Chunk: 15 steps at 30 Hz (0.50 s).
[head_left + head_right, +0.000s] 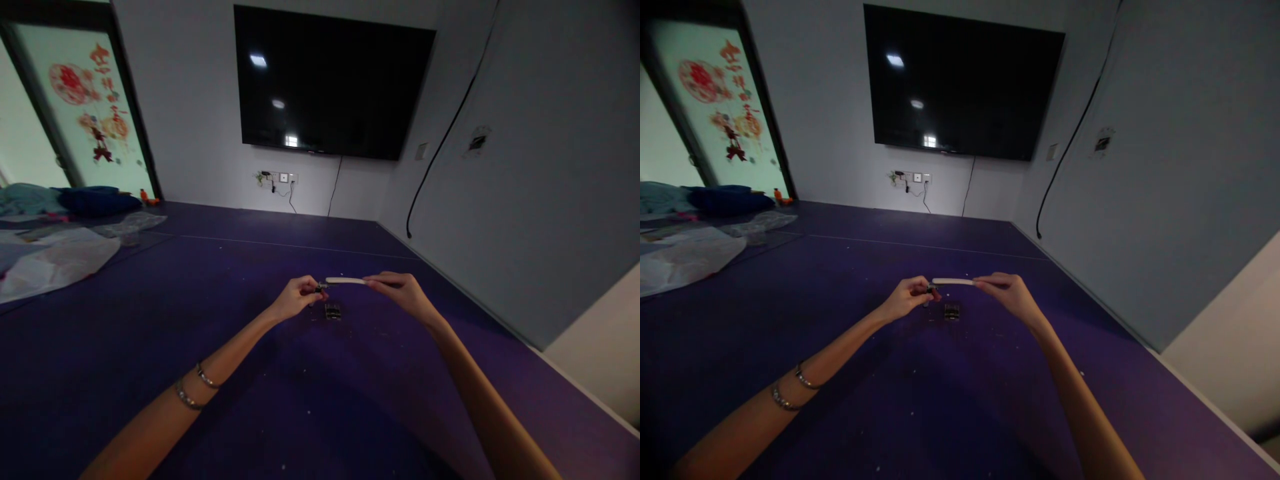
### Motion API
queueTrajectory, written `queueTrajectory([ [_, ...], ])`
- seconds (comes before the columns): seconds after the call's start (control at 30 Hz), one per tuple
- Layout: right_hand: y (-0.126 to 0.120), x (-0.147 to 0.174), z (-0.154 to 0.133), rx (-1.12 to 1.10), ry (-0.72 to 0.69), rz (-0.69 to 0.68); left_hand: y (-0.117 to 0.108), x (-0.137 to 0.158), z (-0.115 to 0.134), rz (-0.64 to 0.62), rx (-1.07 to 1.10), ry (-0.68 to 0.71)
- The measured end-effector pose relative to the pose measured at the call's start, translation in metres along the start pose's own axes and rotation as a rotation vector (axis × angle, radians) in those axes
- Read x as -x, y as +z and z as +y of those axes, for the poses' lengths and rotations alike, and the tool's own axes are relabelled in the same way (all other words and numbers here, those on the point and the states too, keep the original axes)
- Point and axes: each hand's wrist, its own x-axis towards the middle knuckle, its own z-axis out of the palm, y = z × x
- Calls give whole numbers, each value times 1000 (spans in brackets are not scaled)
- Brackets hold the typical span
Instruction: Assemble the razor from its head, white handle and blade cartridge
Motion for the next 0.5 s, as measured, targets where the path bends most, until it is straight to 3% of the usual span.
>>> queueTrajectory([
  [0.23,2,2,-10,29,5,-69,3,11,0,-53,50,-26],
  [0.37,0,2,-7,35,26,-42,3,11,0,-36,21,-54],
  [0.5,2,2,-12,17,-13,-102,4,11,2,-20,6,-42],
])
